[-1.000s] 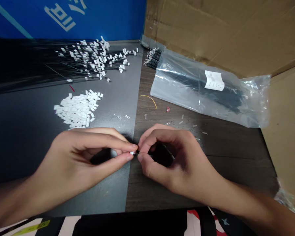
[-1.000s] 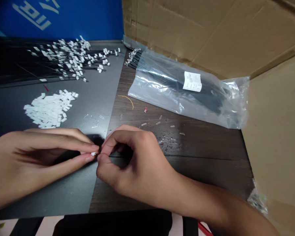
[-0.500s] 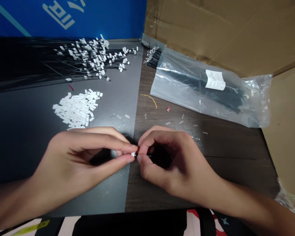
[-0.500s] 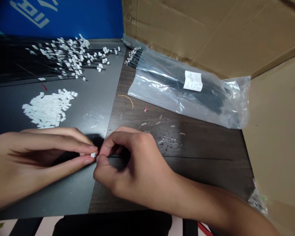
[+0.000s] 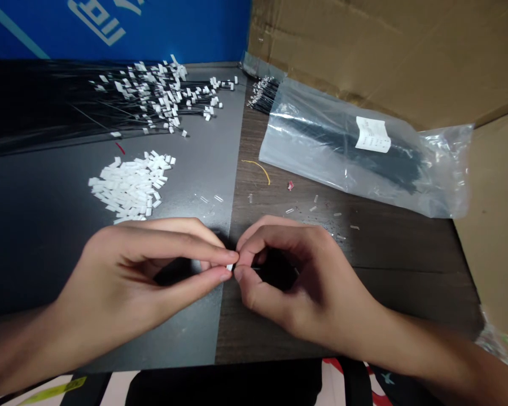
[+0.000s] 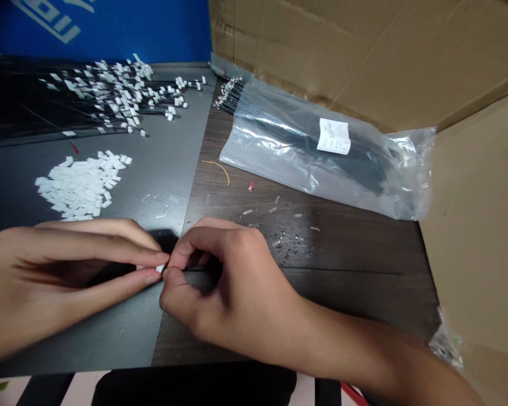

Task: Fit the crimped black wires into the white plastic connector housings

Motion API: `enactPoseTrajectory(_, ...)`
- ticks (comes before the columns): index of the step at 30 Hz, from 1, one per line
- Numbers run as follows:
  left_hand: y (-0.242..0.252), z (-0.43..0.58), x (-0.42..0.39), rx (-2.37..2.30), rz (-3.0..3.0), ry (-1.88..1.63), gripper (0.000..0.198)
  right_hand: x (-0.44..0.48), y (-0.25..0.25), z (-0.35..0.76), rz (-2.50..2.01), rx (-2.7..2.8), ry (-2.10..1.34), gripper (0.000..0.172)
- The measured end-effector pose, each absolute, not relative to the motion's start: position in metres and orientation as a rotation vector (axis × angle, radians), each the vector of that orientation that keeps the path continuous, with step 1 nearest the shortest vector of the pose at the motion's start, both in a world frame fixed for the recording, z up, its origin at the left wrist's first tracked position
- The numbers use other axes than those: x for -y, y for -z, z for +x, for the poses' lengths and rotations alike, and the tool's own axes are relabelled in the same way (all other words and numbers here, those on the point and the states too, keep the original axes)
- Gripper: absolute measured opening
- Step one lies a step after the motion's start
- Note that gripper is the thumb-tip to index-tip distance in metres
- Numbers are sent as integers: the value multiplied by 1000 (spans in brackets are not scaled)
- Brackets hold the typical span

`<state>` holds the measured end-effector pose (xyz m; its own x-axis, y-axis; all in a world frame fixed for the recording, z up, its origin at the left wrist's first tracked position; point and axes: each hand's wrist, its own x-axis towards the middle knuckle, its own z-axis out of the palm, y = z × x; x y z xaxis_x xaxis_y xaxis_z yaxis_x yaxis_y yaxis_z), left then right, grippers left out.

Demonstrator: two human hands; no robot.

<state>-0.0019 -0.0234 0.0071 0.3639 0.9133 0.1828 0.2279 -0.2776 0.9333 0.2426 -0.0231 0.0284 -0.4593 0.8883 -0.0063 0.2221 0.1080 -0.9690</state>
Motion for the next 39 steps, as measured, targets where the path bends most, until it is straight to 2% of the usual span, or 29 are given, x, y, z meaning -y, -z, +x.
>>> enactPoseTrajectory(14, -9, -9, 23, -1035, 1789, -1001, 17, 19, -27, 239, -991, 1707, -1386, 19)
enactPoseTrajectory(25, -12, -5, 21, -988, 1738, -994, 31, 24, -24, 239, -1015, 1655, -1376, 15)
enactPoseTrajectory(32, -10, -2, 28, -1047, 1492, -1036, 39, 24, -26, 240, -1052, 1612, -1372, 14)
enactPoseTrajectory(39, -9, -1, 25, -1003, 1467, -994, 36, 24, -26, 239, -1049, 1658, -1320, 14)
